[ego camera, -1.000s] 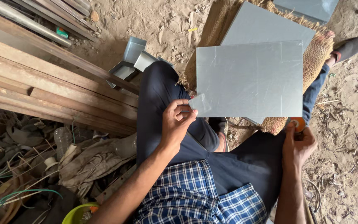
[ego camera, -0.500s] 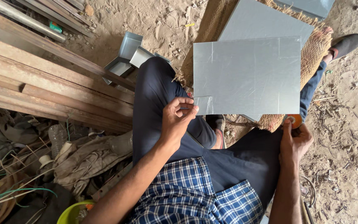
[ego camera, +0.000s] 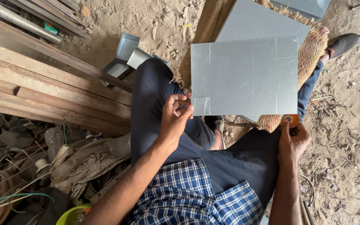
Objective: The person sits on the ground and uses a sanding disc to smooth the edges and surfaces of rectangular metal sheets. The person repeatedly rubs the disc along the edges and faces of the sheets, occasionally lifting and repositioning them.
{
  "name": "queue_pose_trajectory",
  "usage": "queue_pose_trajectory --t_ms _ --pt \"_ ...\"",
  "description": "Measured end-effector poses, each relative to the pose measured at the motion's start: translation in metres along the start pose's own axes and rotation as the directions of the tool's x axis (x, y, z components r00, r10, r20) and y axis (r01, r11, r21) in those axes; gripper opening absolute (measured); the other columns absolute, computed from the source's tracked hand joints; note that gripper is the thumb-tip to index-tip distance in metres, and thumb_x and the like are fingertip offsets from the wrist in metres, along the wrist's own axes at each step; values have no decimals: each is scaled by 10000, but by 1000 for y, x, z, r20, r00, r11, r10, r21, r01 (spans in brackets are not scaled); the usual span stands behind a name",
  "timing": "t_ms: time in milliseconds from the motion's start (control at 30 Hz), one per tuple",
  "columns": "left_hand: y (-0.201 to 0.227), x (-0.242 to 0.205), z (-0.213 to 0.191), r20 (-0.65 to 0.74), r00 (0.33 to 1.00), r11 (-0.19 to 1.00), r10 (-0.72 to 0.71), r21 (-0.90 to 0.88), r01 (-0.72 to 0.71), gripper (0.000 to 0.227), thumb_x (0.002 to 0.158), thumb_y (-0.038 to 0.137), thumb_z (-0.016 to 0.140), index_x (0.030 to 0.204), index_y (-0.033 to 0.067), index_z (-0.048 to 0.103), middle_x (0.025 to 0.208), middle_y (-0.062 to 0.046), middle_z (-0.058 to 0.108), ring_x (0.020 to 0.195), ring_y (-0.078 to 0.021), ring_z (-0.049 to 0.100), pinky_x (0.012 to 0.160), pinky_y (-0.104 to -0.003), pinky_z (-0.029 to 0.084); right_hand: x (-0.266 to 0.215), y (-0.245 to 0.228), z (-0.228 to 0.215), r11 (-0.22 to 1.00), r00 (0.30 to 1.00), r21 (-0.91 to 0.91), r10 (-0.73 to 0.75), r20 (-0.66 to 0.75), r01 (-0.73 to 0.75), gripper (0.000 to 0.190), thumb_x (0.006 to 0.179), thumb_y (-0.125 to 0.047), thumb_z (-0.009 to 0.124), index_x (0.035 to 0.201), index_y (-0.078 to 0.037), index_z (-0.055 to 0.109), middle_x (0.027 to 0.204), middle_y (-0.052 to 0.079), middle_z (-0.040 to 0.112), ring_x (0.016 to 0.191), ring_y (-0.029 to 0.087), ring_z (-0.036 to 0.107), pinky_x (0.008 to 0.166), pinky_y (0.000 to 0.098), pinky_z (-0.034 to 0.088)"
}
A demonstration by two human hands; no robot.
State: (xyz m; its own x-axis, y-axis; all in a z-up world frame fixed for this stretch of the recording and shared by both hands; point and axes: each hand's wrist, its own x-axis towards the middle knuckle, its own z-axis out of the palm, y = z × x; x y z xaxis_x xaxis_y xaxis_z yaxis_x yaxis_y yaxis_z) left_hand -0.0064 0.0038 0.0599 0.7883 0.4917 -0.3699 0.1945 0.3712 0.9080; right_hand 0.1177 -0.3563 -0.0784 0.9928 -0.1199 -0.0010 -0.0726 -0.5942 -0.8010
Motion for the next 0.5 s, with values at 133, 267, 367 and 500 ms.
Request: queue_pose_trajectory --t_ms 133,267,367,500 --pt "14 -4 5 18 983 962 182 206 -181 382 915 77 672 1262 72 512 1068 -68 568 844 -93 620 699 -249 551 2 2 1 1000 1000 -21 14 -5 -14 458 1022 -326 773 704 -173 481 622 -67 455 498 64 328 500 297 334" --pt "27 -7 4 251 827 558 503 637 -533 324 940 160 757 1224 64 633 1125 -97 552 950 -203 611 819 -338 542 -1 1 1 997 1000 -74 -16 -17 15 460 1022 -304 777 703 -155 481 624 -57 440 509 75 319 521 308 326" --pt "34 -11 8 337 725 299 601 746 -595 322 897 198 801 1148 64 649 1114 -109 549 1007 -285 592 896 -415 502 1 -7 1 996 999 -91 7 -33 -10 424 1006 -287 786 706 -166 511 625 -74 459 498 46 349 492 279 358" --pt "32 -12 13 261 763 303 591 805 -510 330 856 245 845 978 52 608 980 -86 565 927 -279 583 847 -435 480 -2 -17 -1 999 1000 41 12 -7 -12 365 1006 -245 747 717 -169 537 605 -65 474 474 56 318 472 281 286"
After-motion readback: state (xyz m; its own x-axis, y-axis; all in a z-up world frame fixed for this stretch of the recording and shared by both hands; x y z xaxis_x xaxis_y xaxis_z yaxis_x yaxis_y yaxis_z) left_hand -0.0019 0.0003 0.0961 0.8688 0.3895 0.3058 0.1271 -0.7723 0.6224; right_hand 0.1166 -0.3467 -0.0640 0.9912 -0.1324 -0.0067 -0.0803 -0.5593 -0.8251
